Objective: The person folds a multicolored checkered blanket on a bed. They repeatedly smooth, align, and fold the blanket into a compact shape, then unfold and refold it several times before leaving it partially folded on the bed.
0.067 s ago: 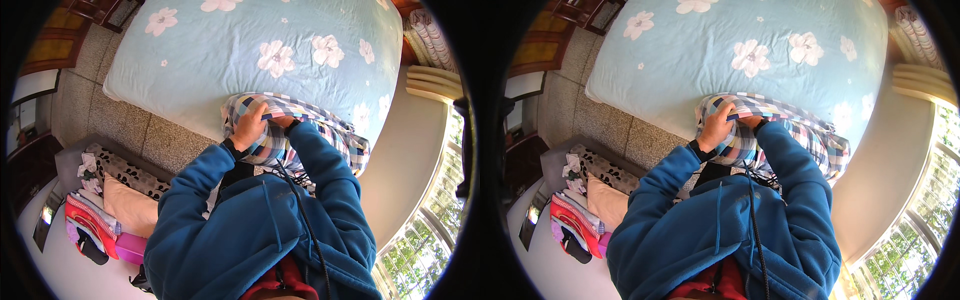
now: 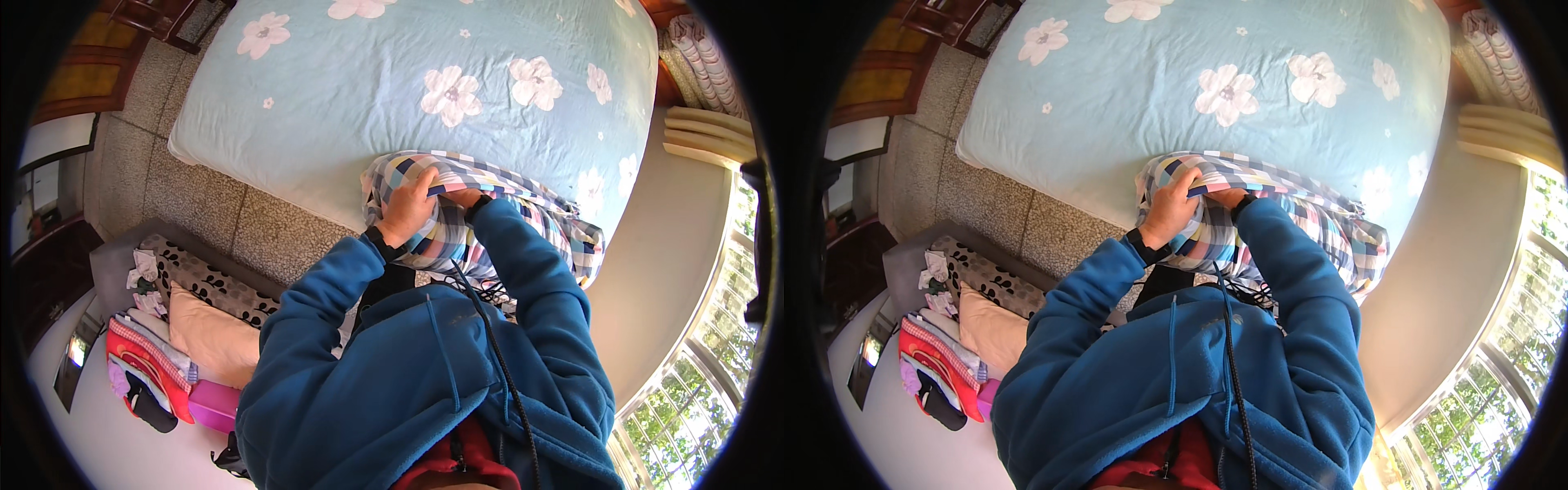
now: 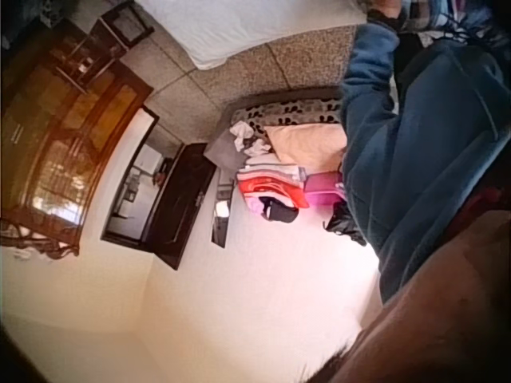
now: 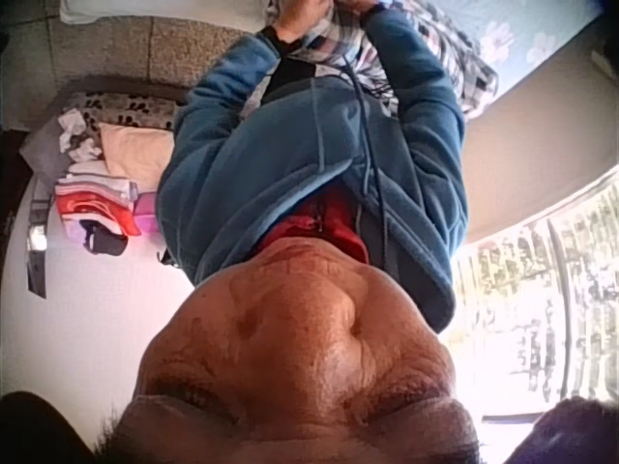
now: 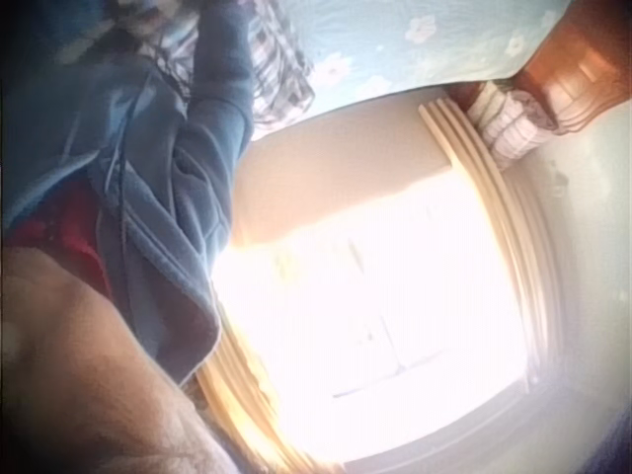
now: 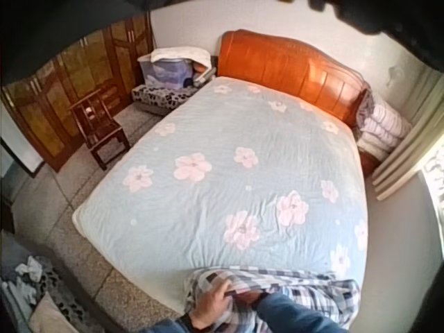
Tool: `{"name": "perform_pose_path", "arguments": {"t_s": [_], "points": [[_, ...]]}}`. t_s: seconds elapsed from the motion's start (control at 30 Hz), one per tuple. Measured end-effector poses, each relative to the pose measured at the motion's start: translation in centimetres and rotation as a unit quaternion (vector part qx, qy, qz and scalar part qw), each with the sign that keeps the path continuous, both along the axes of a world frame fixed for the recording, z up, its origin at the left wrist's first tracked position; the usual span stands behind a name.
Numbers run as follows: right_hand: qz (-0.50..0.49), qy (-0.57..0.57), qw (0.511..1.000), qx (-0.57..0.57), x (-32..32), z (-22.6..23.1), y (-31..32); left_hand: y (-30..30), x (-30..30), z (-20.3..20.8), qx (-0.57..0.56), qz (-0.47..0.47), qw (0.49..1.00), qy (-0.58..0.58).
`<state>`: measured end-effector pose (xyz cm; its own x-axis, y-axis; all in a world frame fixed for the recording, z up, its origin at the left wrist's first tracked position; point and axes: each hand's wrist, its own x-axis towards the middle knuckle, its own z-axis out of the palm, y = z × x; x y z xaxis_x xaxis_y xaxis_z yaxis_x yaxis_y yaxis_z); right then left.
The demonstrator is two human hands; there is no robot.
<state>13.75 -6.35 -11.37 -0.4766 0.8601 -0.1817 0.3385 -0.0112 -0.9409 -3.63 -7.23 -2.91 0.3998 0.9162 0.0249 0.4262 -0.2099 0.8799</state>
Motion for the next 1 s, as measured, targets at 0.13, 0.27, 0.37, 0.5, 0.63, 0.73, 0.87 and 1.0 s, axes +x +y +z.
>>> {"name": "perform_pose_path", "arguments": {"t_s": [0.13,0.27,0.37,0.5,0.63,0.73,0.87,1.0], "points": [[0.046,-0.102,0.992,-0.050,-0.3,2.1,1.6,0.0,0.1,-0.3,-0.030,0.003,0.999,0.017],[0.086,-0.224,0.967,-0.087,-1.2,5.9,3.4,0.2,-0.1,-0.8,-0.016,-0.003,1.000,0.023],[0.062,-0.249,0.961,-0.103,-2.0,6.9,3.4,0.4,-0.2,-1.2,0.017,-0.008,0.999,0.028],[0.011,-0.235,0.967,-0.098,-3.5,4.2,3.0,0.4,-0.5,-1.8,-0.005,0.021,0.996,0.084],[-0.037,-0.193,0.971,-0.138,-3.9,0.6,2.1,1.6,-0.7,-3.3,0.122,0.088,0.962,0.226],[0.000,-0.182,0.979,-0.093,-3.4,-0.5,1.9,3.3,-0.7,-5.3,0.032,0.027,0.943,0.329],[0.115,-0.319,0.938,0.076,-2.6,0.6,2.0,5.1,-1.3,-7.7,-0.005,-0.030,0.943,0.331],[0.029,-0.281,0.957,0.061,-1.7,3.6,0.5,5.3,-1.8,-8.8,-0.040,-0.054,0.942,0.330]]}}
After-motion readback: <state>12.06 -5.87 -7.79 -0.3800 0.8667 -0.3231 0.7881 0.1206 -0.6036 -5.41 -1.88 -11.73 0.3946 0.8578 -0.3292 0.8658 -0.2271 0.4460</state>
